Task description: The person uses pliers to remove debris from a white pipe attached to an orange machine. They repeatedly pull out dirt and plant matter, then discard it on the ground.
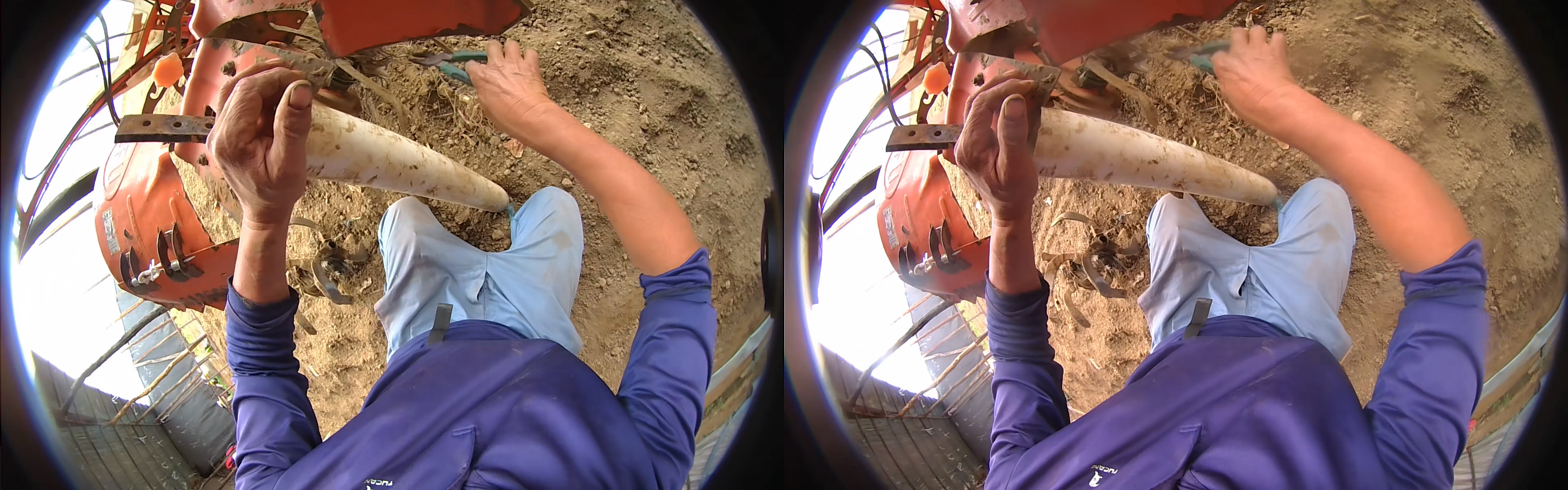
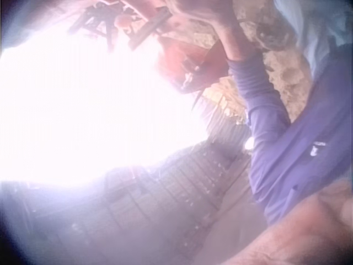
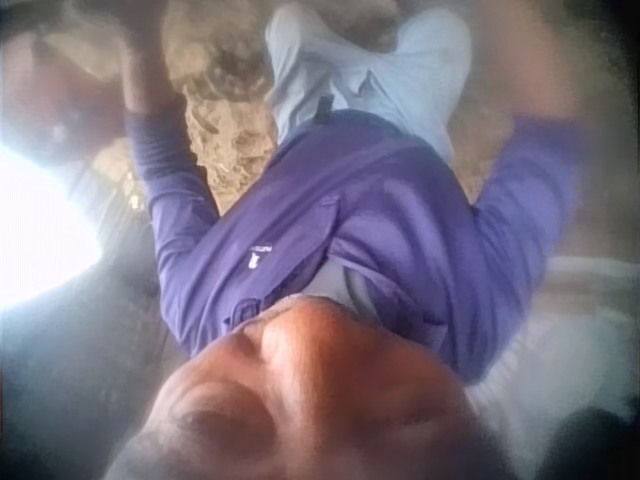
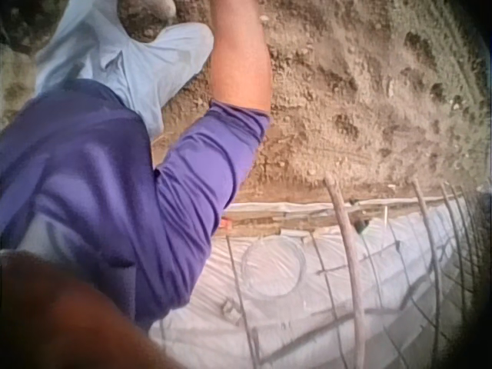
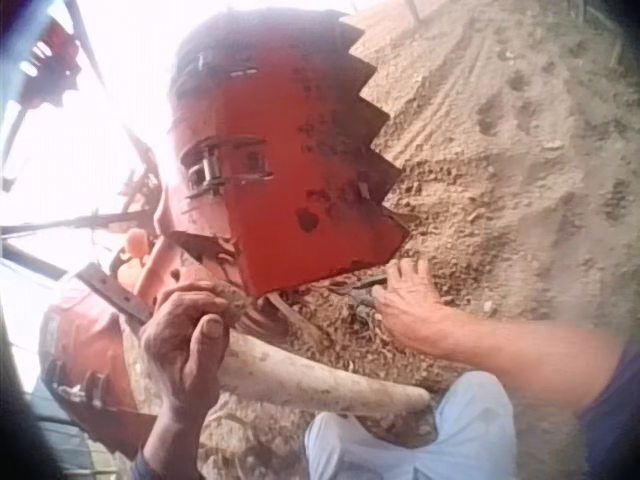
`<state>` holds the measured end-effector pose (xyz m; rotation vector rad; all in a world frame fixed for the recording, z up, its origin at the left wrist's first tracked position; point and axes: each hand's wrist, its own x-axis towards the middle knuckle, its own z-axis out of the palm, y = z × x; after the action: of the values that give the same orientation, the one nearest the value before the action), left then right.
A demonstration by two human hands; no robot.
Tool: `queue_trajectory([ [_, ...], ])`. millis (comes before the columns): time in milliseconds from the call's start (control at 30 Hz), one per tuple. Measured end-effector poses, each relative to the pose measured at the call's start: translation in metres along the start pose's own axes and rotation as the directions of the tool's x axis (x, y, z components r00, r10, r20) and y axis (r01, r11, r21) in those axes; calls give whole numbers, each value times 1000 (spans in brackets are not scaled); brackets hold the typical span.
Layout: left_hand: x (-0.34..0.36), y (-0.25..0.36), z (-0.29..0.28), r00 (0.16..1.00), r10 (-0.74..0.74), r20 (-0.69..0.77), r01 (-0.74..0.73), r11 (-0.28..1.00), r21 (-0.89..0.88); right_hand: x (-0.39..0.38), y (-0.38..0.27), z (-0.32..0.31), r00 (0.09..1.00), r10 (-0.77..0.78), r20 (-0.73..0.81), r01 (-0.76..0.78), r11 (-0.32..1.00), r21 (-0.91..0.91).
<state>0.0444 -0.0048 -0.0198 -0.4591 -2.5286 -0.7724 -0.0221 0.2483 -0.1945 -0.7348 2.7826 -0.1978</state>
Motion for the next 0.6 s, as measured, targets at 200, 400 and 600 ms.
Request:
queue_trajectory([
  [200,0,1,0,999,37,-8,-37,999,3,3,-5,-4,969,-138,-204,71,950,-305],
  [400,1,-2,1,996,85,-12,-86,996,-22,14,1,-1,927,-273,-258,158,907,-391],
  [600,0,-3,1,996,77,-36,-77,997,-1,20,0,-8,941,-260,-217,211,951,-227],
])
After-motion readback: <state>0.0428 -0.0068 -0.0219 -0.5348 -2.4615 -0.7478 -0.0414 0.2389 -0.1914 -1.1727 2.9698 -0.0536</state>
